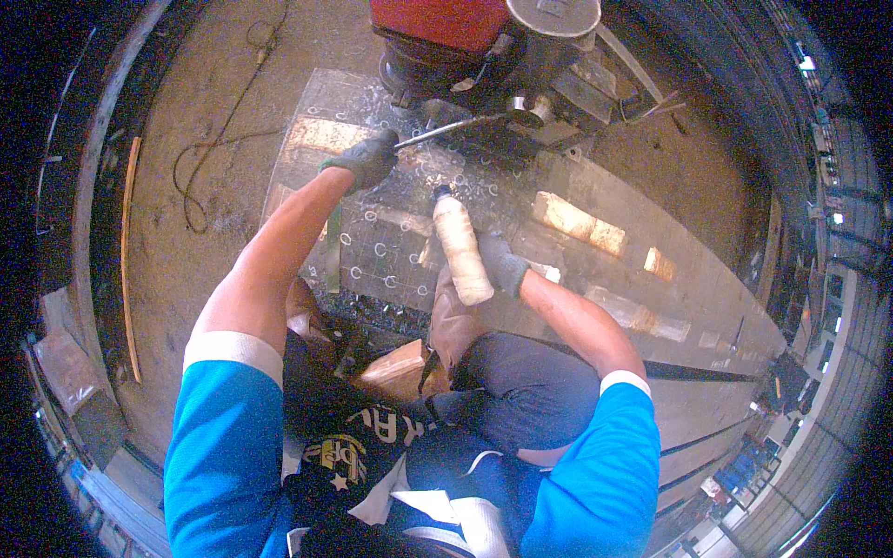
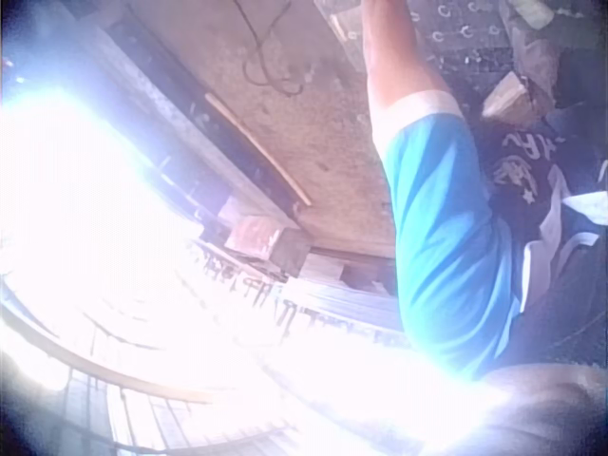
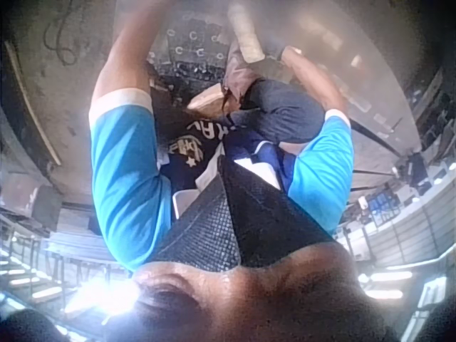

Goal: The person sits on the floor and operates a drill press to drill holes into a metal sheet. They apply liquid from a bottle to the drilling area, reposition the sheet, and continue drilling multiple holes.

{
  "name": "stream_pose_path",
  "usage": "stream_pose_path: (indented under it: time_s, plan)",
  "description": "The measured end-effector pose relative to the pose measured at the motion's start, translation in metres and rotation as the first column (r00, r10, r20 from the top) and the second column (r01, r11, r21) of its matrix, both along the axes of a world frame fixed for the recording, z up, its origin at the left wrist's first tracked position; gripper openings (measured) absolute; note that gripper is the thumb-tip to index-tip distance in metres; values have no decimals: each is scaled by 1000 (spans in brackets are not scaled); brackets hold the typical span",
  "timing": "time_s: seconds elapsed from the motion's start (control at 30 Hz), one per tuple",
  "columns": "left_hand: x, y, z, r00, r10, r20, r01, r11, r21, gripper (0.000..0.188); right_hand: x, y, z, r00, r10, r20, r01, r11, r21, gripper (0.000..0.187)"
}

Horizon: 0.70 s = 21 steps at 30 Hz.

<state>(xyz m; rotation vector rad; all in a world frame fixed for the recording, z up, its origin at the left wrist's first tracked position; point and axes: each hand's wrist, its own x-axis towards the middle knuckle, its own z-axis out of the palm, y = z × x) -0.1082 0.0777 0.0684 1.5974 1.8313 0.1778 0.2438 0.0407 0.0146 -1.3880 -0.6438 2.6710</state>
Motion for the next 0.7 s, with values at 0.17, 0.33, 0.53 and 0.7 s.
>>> stream_pose_path:
  time_s: [0.17,0.33,0.53,0.7]
  plan:
    - [2,-1,0,1000,-2,5,3,999,-32,27,11,0,-31,993,112,-24,-100,945,312,48]
    - [2,0,-3,999,-47,-12,47,999,7,29,23,1,-37,984,175,-15,-137,820,556,47]
    - [3,2,-7,1000,5,-24,-5,1000,1,30,50,4,-15,985,-20,172,-95,767,635,46]
    - [-9,0,-3,995,-45,-94,44,999,-8,29,93,3,-11,888,-270,371,-87,694,714,45]
